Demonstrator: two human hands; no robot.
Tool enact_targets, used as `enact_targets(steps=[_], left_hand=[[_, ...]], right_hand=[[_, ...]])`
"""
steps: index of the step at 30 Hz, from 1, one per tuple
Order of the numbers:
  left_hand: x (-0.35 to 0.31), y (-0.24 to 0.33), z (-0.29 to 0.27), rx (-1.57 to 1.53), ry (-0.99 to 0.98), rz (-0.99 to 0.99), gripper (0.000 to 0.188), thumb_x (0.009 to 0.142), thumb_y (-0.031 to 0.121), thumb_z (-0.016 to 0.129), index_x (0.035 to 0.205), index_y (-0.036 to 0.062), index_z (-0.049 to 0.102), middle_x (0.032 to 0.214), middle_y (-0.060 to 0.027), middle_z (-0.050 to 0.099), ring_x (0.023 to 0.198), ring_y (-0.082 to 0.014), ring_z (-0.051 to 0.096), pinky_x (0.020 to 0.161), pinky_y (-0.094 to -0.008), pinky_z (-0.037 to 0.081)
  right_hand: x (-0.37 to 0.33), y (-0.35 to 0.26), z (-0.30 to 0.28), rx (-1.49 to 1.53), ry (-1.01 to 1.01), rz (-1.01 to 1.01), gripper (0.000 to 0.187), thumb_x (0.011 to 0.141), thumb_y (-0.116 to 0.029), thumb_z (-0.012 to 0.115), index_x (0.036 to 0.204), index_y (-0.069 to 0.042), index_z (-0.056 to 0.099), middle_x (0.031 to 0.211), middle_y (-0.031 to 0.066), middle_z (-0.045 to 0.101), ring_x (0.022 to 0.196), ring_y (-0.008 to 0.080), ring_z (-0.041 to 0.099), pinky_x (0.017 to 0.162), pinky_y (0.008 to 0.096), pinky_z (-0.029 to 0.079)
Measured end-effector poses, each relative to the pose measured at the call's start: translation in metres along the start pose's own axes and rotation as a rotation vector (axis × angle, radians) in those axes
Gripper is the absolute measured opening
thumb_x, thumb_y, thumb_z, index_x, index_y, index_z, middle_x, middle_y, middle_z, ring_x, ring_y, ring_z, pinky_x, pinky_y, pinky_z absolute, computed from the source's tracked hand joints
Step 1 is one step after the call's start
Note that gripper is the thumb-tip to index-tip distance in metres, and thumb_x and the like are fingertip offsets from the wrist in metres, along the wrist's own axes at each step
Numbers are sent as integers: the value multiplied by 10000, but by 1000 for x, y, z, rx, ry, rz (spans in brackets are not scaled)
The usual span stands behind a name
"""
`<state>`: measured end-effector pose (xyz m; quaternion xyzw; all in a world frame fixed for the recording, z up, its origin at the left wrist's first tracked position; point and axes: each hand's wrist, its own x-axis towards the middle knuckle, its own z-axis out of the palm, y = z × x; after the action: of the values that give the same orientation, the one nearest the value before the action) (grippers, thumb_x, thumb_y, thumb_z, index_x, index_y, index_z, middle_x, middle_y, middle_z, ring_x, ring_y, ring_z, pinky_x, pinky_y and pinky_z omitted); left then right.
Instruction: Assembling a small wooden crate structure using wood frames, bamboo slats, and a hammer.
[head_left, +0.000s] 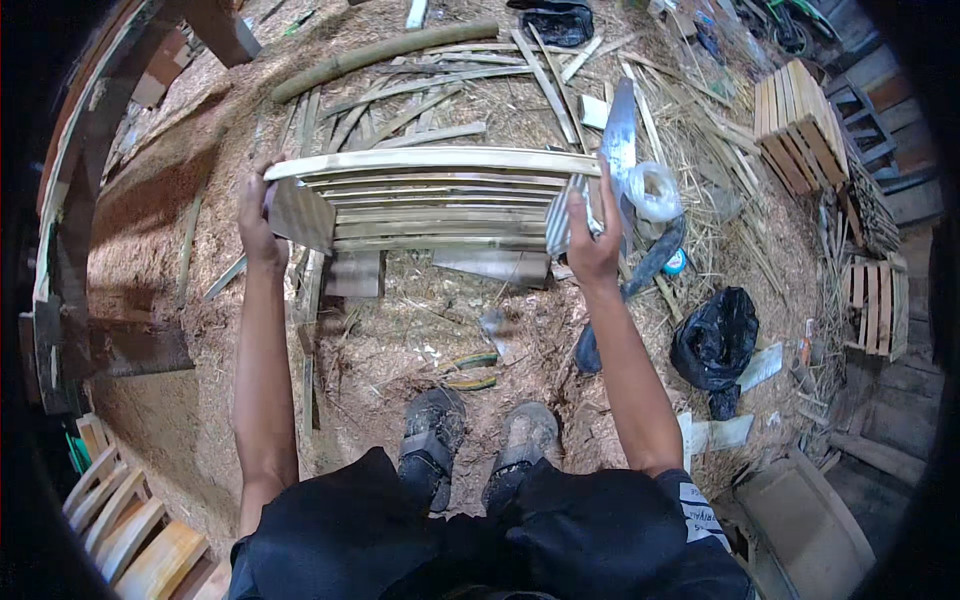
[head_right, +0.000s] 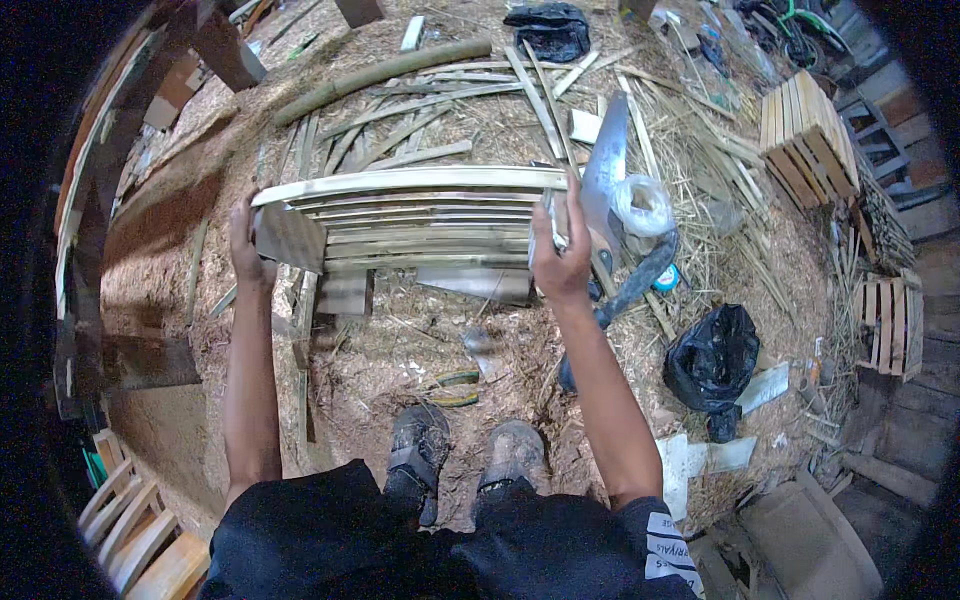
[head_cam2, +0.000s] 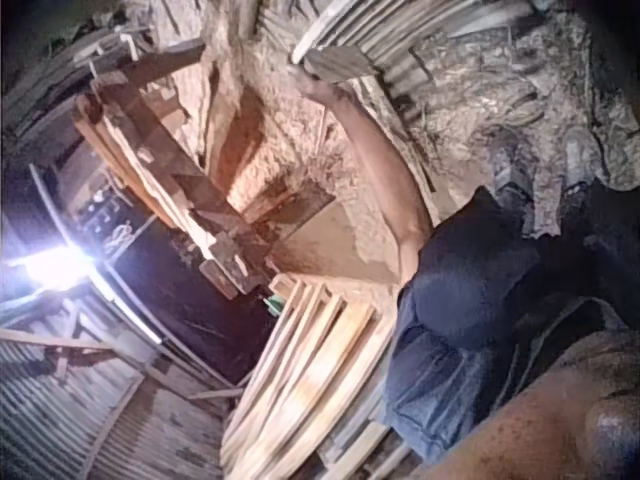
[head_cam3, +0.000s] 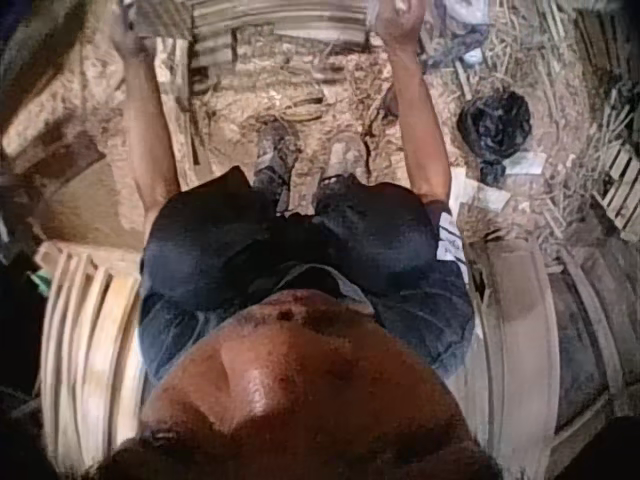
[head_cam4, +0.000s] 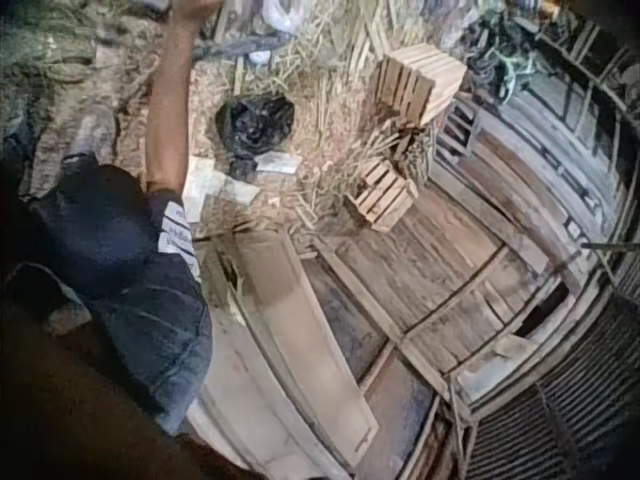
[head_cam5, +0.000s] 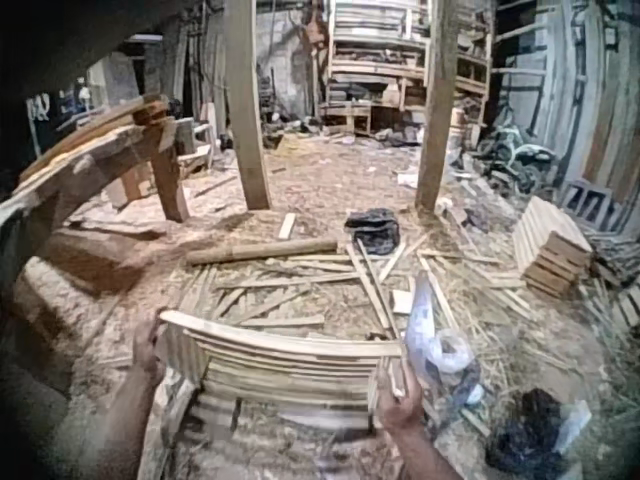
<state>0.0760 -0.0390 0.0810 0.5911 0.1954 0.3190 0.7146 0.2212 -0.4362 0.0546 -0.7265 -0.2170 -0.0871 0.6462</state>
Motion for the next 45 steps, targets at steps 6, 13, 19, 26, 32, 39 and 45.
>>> enact_targets(steps=[6, 13, 19, 26, 32, 39, 45], left_hand=[[-39, -6, -17, -108, -48, 91, 296, 1034, 197, 454, 1241, 10, 553, 1367, -186, 559, 1272, -263, 528, 1098, -410, 416], [-68, 0, -38, -81, -61, 46, 321, 993, 131, 509, 1289, 18, 558, 1396, -173, 538, 1289, -286, 520, 1122, -435, 390], [-69, -5, -36, -60, 23, 79, 284, 988, 132, 509, 1230, 13, 600, 1321, -190, 591, 1252, -298, 548, 1112, -447, 397], [-70, -1, -23, -158, 54, 98, 255, 956, 90, 553, 1171, -25, 626, 1223, -176, 650, 1142, -255, 613, 1040, -381, 453], [-77, 2, -16, -131, 134, 80, 252, 971, 99, 521, 1175, -14, 617, 1241, -180, 641, 1162, -262, 607, 1055, -390, 447], [-78, 3, -14, -163, 132, 86, 226, 966, 101, 554, 1147, -11, 627, 1214, -152, 657, 1114, -208, 615, 1015, -343, 461], [-79, 3, -13, -185, 118, 96, 240, 969, 90, 553, 1177, -18, 601, 1215, -148, 658, 1122, -203, 614, 1021, -338, 458]], right_hand=[[-33, -3, -23, 110, -45, 40, 729, 924, -286, 669, 1489, 43, 345, 1301, 183, 587, 1155, 231, 581, 987, 323, 446], [-61, -14, -30, 108, 115, -19, 804, 916, -493, 648, 1424, 89, 426, 1326, 172, 577, 1235, 228, 532, 1052, 345, 395], [-64, -6, -26, 180, 196, 25, 513, 965, -275, 576, 1336, 78, 548, 1301, 156, 608, 1161, 198, 569, 1002, 303, 424], [-62, 4, -11, 271, 361, 152, 395, 1008, -137, 467, 1340, 66, 531, 1303, 171, 591, 1160, 230, 573, 1033, 342, 422], [-66, 0, -12, 372, 286, 115, 409, 1045, -162, 440, 1385, 64, 462, 1348, 195, 559, 1231, 265, 545, 1055, 382, 433], [-69, -1, -16, 340, 290, 138, 412, 1048, -156, 438, 1405, 49, 441, 1400, 204, 523, 1276, 272, 510, 1095, 408, 390], [-69, -3, -15, 290, 299, 127, 406, 1050, -162, 435, 1399, 46, 449, 1385, 207, 537, 1277, 273, 513, 1105, 411, 378]])
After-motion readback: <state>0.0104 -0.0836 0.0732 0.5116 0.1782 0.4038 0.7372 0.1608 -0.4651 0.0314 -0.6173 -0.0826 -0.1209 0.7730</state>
